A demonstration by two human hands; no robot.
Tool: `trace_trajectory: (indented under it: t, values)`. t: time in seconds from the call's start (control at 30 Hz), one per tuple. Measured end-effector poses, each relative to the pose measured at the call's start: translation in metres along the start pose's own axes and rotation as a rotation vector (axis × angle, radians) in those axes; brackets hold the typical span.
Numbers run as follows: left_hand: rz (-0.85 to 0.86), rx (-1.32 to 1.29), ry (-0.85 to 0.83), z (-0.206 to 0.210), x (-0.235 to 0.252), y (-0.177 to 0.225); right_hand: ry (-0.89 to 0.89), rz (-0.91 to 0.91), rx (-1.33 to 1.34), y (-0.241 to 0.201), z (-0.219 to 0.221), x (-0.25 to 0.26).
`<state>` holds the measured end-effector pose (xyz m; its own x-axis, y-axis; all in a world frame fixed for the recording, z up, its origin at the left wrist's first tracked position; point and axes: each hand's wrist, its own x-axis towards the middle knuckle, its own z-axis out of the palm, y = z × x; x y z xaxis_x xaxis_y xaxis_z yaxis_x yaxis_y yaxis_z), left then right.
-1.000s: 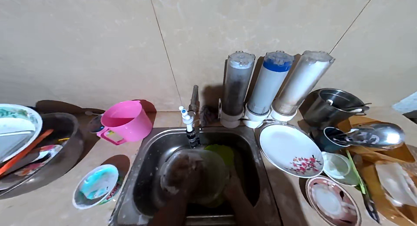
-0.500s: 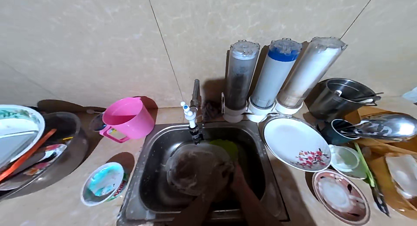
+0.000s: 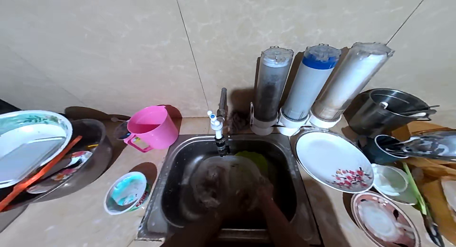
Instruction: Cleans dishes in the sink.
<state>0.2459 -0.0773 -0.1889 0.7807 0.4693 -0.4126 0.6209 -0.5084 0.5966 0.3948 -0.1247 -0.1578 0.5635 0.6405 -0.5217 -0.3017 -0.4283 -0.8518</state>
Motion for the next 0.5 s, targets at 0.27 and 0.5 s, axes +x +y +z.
trace_trajectory:
  t: [0.27,0.5]
  values:
    - [-0.513,0.362,0.063,-0.031,-0.032,-0.067,-0.056,-0.596,-0.022,0.0,-0.005,-0.021]
    - [-0.454,-0.015,0.652,-0.039,-0.031,-0.019,0.104,-0.827,0.08,0.01,-0.01,-0.019]
